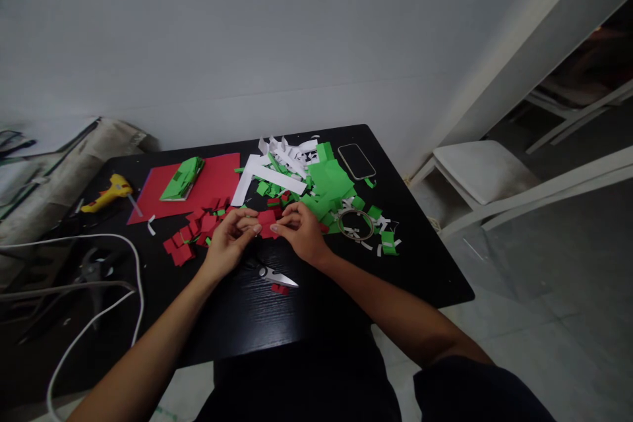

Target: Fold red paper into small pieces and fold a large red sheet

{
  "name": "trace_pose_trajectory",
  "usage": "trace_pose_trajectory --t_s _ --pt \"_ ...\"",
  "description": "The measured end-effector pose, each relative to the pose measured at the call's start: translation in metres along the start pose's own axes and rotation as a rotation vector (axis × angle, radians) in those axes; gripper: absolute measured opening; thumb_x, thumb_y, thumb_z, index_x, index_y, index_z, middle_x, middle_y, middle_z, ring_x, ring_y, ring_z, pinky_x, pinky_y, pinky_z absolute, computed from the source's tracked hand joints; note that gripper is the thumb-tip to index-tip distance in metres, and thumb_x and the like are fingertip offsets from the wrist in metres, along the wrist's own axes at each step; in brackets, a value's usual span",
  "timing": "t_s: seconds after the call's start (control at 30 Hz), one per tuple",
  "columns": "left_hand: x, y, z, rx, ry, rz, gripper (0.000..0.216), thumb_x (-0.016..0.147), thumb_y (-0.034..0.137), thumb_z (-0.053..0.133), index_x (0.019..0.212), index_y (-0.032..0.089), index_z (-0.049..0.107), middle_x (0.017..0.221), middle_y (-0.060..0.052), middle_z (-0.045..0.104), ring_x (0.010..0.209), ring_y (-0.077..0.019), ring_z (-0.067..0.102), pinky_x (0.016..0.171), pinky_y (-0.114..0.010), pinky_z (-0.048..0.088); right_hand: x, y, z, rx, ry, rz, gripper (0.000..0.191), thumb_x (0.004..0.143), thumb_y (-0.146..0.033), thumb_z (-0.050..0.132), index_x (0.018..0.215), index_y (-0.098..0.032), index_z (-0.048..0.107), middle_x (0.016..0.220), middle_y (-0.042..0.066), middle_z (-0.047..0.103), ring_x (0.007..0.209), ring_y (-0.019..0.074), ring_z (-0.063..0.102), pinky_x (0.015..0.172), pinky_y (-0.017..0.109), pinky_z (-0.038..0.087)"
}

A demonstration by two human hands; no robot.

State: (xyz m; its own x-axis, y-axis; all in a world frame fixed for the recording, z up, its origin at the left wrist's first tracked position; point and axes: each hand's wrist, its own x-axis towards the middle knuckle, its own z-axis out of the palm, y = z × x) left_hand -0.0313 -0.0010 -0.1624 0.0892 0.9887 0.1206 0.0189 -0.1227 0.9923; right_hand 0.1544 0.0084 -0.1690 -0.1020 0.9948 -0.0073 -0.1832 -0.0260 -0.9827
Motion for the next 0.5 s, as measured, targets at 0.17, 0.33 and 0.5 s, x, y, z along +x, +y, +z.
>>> trace_pose_trajectory --t_s 0.17,0.33,0.5 --pt "0.0012 0.0012 -0.0029 0.008 -0.013 -0.001 0.043 0.086 0.043 0.072 0.121 0.02 0.057 0.094 -0.006 0.074 0.082 -0.017 0.071 0.081 -0.032 0.055 0.0024 0.0021 -0.0017 -0.008 0.026 0.001 0.043 0.066 -0.036 0.087 0.094 -0.023 0.057 0.076 -0.002 0.074 0.076 0.0197 0.075 0.085 0.039 0.06" --pt "-0.0002 0.001 0.0 0.058 0.006 -0.017 0.04 0.085 0.041 0.075 0.113 0.02 0.057 0.084 -0.002 0.072 0.077 -0.0157 0.07 0.077 -0.03 0.054 0.0038 0.0033 -0.0022 0.021 0.025 0.002 0.044 0.066 -0.03 0.086 0.101 -0.022 0.062 0.083 0.0 0.074 0.081 0.0178 0.074 0.085 0.035 0.06" --pt "0.0007 -0.0005 0.0027 0.014 -0.006 -0.046 0.042 0.082 0.04 0.077 0.111 0.02 0.055 0.074 0.002 0.068 0.067 -0.0142 0.067 0.069 -0.028 0.054 0.0035 0.0047 -0.0018 0.019 -0.063 -0.024 0.049 0.064 -0.026 0.087 0.108 -0.023 0.066 0.093 0.001 0.076 0.09 0.0195 0.073 0.092 0.038 0.058"
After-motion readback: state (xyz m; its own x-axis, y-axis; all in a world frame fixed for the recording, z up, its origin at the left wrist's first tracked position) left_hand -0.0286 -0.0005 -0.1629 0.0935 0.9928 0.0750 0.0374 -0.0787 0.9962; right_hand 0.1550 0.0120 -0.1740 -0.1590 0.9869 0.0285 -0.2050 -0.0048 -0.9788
